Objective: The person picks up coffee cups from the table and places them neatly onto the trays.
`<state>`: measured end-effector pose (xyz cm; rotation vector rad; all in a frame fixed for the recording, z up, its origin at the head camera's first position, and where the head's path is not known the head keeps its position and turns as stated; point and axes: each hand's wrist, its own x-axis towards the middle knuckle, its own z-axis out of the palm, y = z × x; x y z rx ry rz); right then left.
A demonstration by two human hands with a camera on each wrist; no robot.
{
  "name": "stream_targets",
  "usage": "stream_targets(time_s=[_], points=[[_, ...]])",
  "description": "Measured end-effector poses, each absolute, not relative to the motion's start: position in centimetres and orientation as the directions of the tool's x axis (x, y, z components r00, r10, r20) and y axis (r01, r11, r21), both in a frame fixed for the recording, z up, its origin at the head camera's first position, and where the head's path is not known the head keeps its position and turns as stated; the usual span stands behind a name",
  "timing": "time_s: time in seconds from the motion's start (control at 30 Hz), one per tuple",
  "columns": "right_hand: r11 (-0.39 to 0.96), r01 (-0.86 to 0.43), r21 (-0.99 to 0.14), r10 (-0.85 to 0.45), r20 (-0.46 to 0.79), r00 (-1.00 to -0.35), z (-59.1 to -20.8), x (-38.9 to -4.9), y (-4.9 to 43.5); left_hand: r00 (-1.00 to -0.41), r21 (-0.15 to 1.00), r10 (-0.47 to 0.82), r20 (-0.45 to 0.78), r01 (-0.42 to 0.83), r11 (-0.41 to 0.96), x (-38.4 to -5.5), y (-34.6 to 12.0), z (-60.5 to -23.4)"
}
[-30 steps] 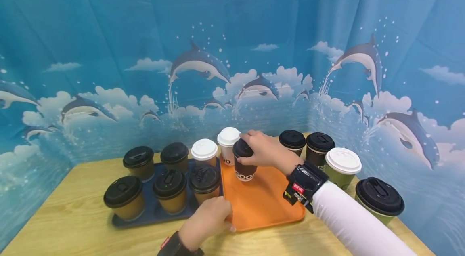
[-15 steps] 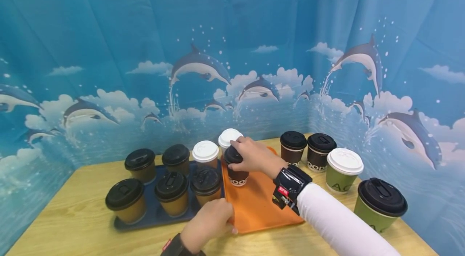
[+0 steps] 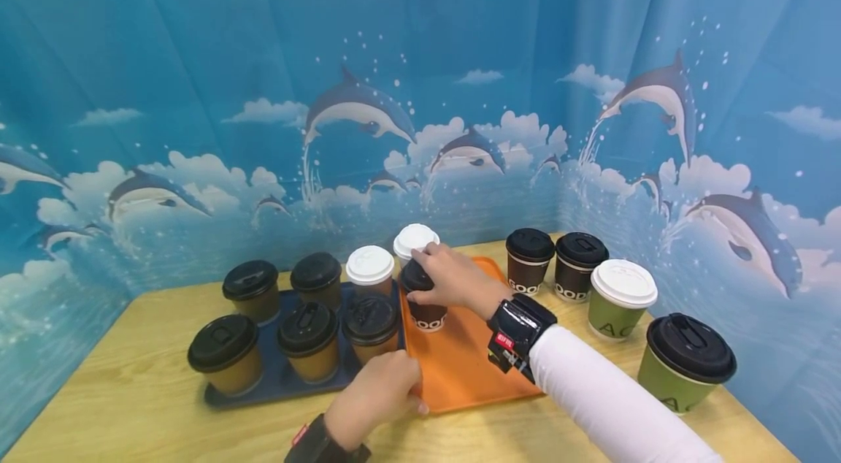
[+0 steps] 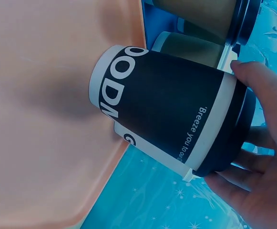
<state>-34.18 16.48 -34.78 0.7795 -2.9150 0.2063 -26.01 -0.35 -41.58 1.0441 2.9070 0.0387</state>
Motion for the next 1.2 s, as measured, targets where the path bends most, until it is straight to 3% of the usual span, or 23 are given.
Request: stream_targets(time_s=[0.67,1.2], points=[[0.866,-0.493,-0.081,-0.482,0.124,-0.867,-34.4,-33.4,16.6,-0.769,0.051,0.638,-0.040,0.636,0.770,-26.0,-0.4,-41.4],[0.864,-0.500,-0.057,-0.484,0.178,-0.857,-34.7,-33.0,16.7,-0.772,0.058,0.633,-0.049,0.631,0.774,-26.0,-0.3,-41.4]])
